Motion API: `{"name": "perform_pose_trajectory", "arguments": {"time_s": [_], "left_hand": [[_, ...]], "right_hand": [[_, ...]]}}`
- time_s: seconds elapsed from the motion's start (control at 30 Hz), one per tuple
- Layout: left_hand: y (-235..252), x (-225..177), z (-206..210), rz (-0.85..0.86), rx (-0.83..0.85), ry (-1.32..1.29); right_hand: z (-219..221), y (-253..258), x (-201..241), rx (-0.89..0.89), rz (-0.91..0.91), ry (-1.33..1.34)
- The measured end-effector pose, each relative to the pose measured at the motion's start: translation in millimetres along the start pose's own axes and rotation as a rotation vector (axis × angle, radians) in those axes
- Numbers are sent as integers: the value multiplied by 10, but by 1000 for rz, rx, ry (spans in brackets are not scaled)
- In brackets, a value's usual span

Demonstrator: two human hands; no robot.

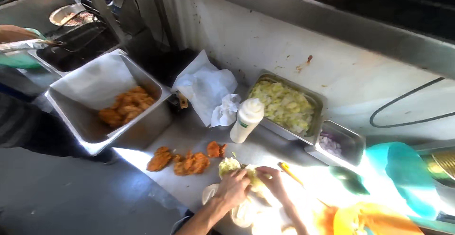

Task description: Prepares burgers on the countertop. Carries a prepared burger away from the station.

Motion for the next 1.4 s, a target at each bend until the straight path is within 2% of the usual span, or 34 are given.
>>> {"name": "perform_pose_trajectory", "arguments": {"time_s": [0.1, 0.17, 0.33, 0.43, 0.57, 0.63, 0.77, 0.9, 1.1, 1.27, 1.4], "left_hand": [[10, -19, 3, 17, -142, 2], [15, -51, 9, 3, -178, 2], [43, -89, -8, -45, -165, -15], [79, -119, 5, -70, -149, -16], [184, -245, 13, -44, 25, -4], [237, -314, 39, -2, 54, 52], [315, -348, 154, 36, 26, 108], [331, -351, 108, 54, 38, 136], [401, -348, 58, 80, 146, 152], [389, -362, 83, 115, 74, 211], [323, -381, -41, 79, 50, 131]], "right_hand": [[-248, 55, -27, -97, -82, 117], [-469, 114, -4, -87, -109, 247], [-1000, 236, 334, -141, -49, 574], [-1360, 475, 432, -301, -102, 562], [-1709, 1117, 333, -452, -128, 324], [-1746, 1495, 177, -395, -29, 136], [-1551, 2054, -120, 4, 278, -282], [-1239, 2178, -71, 136, 257, -371], [-1301, 2153, -125, 212, 196, -303], [-1263, 2098, -67, 222, 220, -351], [-1357, 1999, 21, 113, 216, -254]]}}
Point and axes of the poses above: each hand's wrist, its own y-axis towards the middle knuckle, its own z-axis out of the palm, x = y × z, the point moved 2 cm from there along y, towards the middle knuckle, and after that the axes turned 10 degrees about y, right-handed, at the moved point
